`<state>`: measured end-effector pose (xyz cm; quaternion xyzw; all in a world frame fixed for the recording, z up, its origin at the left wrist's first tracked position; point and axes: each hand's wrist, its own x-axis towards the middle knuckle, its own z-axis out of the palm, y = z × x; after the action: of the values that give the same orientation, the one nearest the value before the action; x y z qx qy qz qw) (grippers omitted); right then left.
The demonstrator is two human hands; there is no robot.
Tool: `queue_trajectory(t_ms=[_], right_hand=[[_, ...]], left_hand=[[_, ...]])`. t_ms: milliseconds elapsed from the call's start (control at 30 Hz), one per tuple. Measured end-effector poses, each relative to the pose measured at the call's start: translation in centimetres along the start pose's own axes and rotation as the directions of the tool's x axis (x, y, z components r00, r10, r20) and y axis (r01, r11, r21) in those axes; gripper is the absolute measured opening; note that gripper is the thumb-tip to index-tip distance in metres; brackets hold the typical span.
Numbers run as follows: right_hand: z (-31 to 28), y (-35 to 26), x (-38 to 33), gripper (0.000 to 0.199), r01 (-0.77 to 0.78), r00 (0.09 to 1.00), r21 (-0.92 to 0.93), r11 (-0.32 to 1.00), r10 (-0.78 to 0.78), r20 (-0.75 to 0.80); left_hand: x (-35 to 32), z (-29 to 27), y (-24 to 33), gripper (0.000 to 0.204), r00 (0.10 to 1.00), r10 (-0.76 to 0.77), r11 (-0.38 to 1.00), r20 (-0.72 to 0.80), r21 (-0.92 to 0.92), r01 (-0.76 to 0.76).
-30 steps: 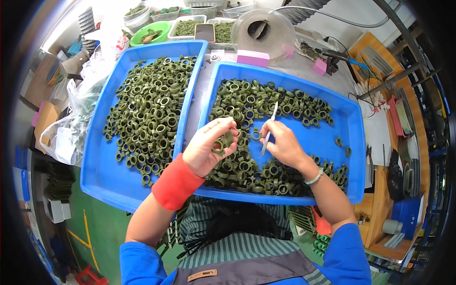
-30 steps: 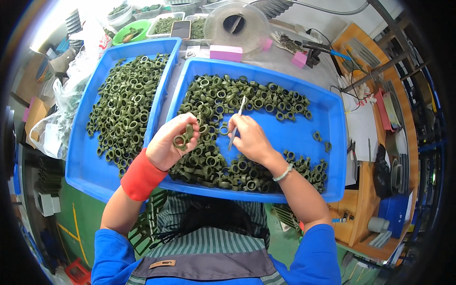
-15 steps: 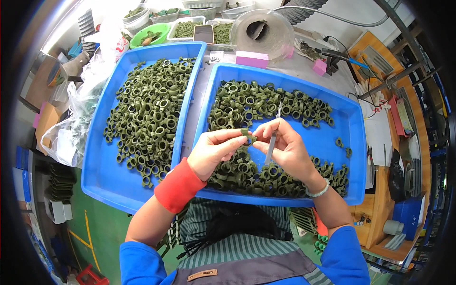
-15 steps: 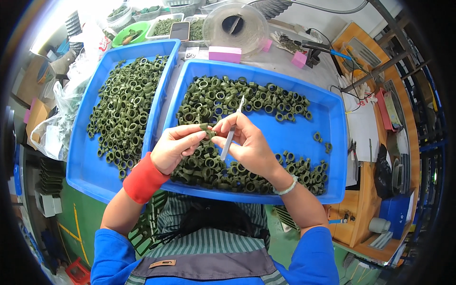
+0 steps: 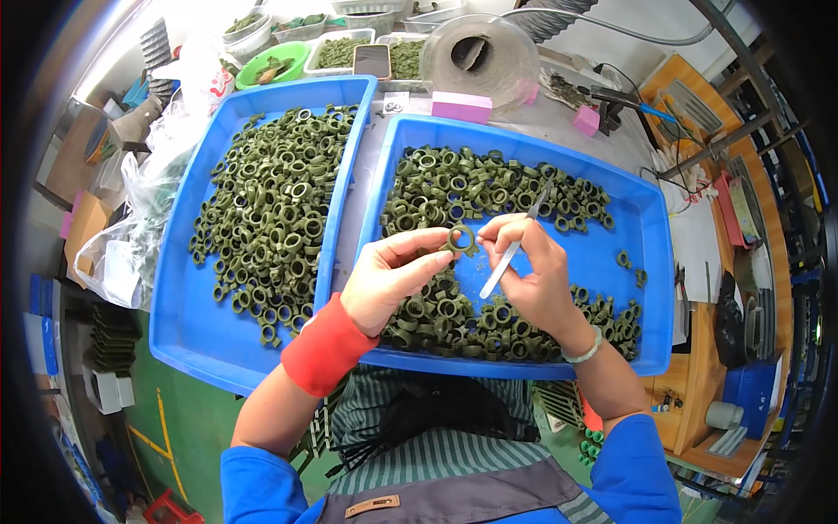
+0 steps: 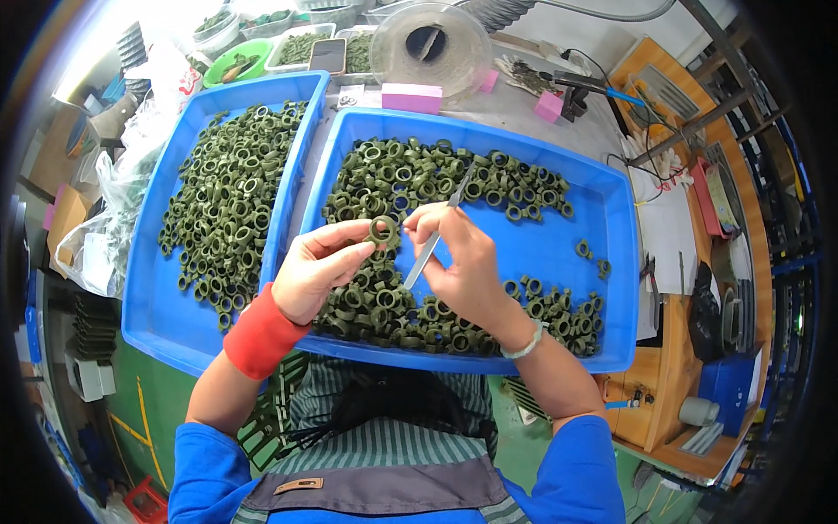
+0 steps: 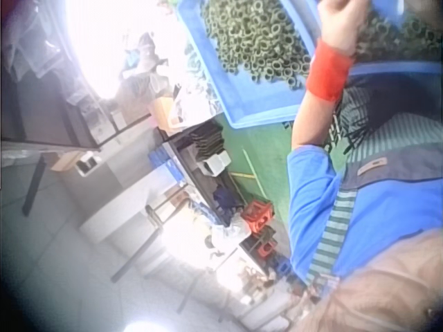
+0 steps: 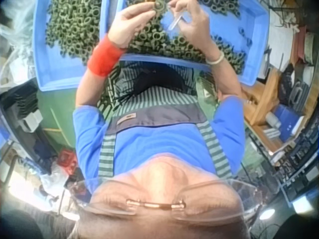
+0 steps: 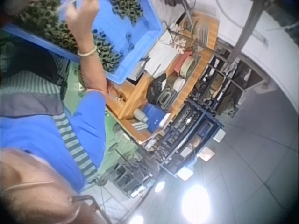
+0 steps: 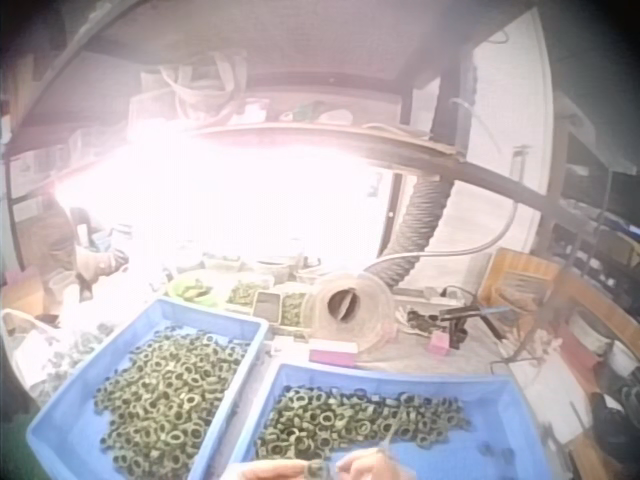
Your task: The person repeatedly picks small green plastic rings from a blue bin and uses a small metal tool to scrape or trim the inner edges. After each ring is processed, it is placed back into the same bin. The task continues consistently throughout the clip.
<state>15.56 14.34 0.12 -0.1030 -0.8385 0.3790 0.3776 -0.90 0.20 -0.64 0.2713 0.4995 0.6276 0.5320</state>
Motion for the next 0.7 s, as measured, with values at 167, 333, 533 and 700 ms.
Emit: queue_trajectory(t_ms=[167,333,533,700], right_hand=[[0.3,0.5,-1.0,0.030,-0.295,0.878,-0.088,0.952,0.306,0.368],[0.3,1.4,-1.8,0.032,-0.195,0.771,-0.235,0.952,0.297,0.564],[-1.9,-0.4,0.8,0.037,-0.401,0.907,0.129,0.907,0.373,0.197],[-3.6,-1.0,1.4,0.031,-0.360,0.933,0.518,0.776,0.311,0.181]], left_hand=[[0.0,-0.6,-0.4,0.034,0.996,0.088,0.996,-0.005,0.019,-0.088],[-0.1,0.1,-0.1,0.031,0.997,0.077,0.997,-0.027,0.030,-0.077],[-0.1,-0.5,-0.3,0.027,1.000,0.009,0.998,-0.024,0.069,-0.008],[0.1,-0.2,-0.6,0.023,0.989,0.134,0.962,0.061,0.230,-0.145]])
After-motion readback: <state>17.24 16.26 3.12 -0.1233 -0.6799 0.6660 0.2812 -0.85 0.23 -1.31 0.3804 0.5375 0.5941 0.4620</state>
